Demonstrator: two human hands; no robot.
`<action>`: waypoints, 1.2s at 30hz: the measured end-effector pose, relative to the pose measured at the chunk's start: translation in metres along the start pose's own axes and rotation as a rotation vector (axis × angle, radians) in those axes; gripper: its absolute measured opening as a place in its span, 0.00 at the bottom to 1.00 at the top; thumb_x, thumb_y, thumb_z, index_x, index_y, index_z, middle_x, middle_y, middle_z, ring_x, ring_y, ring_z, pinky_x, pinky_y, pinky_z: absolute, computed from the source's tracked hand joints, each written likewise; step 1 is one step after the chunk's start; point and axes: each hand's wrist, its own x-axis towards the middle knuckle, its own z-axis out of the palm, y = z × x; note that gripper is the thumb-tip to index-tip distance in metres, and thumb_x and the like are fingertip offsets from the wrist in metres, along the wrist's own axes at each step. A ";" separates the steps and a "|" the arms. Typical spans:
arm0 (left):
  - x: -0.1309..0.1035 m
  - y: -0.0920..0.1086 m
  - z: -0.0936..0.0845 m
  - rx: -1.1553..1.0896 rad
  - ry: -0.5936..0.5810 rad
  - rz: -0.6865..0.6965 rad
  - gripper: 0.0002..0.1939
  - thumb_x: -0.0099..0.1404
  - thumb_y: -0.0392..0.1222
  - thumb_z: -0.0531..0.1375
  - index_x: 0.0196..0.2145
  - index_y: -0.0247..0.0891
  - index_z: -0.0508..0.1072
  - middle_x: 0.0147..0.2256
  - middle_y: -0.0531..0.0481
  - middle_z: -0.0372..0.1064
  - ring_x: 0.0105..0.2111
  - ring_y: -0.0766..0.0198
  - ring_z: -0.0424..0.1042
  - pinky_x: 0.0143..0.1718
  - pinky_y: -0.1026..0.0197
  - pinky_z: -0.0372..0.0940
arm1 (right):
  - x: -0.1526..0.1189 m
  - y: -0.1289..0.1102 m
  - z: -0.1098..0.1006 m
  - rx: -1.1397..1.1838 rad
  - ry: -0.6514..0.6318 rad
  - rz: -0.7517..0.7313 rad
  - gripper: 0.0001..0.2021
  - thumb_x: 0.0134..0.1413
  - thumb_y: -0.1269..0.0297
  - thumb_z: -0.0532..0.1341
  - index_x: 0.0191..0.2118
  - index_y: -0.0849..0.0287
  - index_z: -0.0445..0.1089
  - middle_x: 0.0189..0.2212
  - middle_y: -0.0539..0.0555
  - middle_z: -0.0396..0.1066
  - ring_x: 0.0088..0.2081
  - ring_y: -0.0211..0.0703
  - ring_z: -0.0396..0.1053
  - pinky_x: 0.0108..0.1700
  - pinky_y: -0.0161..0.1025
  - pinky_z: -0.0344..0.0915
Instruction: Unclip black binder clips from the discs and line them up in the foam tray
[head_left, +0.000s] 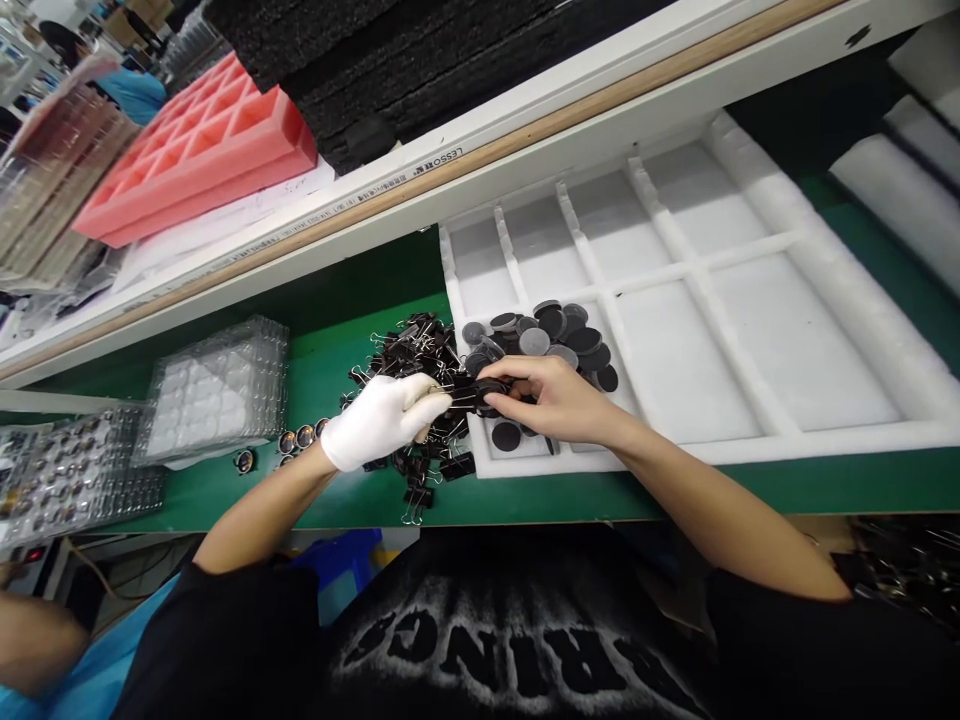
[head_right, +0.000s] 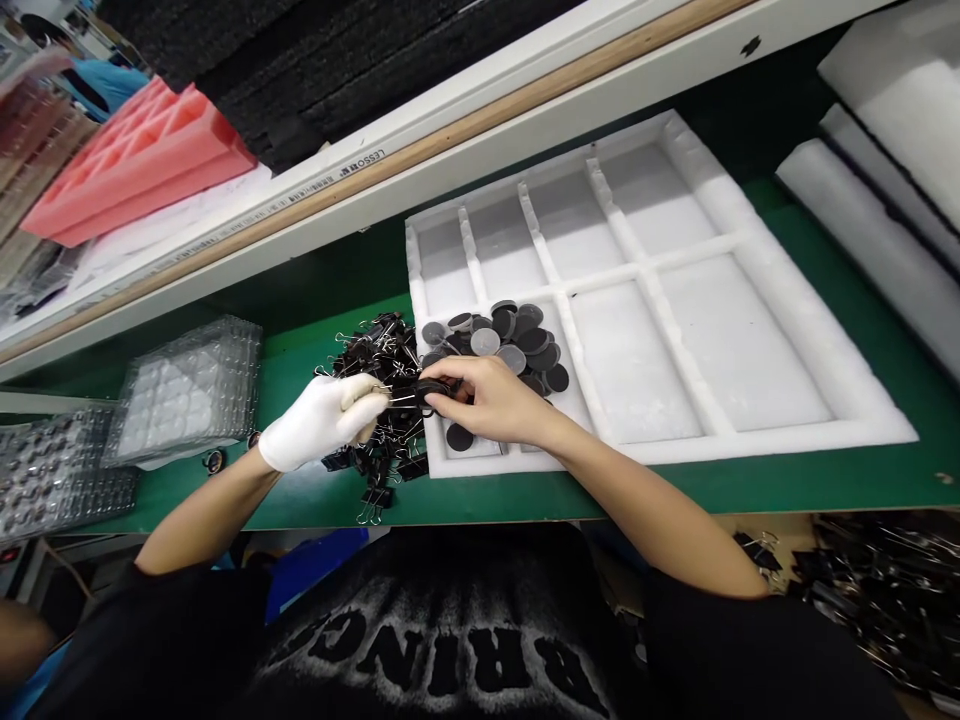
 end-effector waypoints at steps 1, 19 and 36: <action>0.001 -0.002 -0.003 -0.015 -0.024 0.027 0.18 0.77 0.49 0.50 0.32 0.41 0.72 0.20 0.59 0.72 0.19 0.69 0.70 0.30 0.63 0.65 | 0.000 0.001 0.000 0.011 -0.001 0.011 0.12 0.63 0.61 0.64 0.49 0.55 0.81 0.43 0.54 0.79 0.36 0.41 0.75 0.36 0.40 0.74; 0.133 -0.090 -0.093 0.264 -0.206 0.139 0.19 0.62 0.58 0.63 0.34 0.38 0.75 0.39 0.47 0.74 0.37 0.61 0.70 0.39 0.60 0.63 | 0.008 0.006 -0.006 0.879 0.082 0.333 0.20 0.46 0.63 0.79 0.44 0.56 0.76 0.43 0.54 0.77 0.44 0.45 0.77 0.48 0.45 0.81; 0.053 0.029 0.034 -0.173 0.703 0.096 0.10 0.72 0.49 0.57 0.43 0.41 0.71 0.33 0.53 0.76 0.31 0.65 0.75 0.38 0.62 0.69 | 0.003 0.004 0.011 0.643 0.107 0.201 0.23 0.46 0.60 0.79 0.50 0.53 0.82 0.44 0.55 0.81 0.49 0.48 0.78 0.61 0.54 0.73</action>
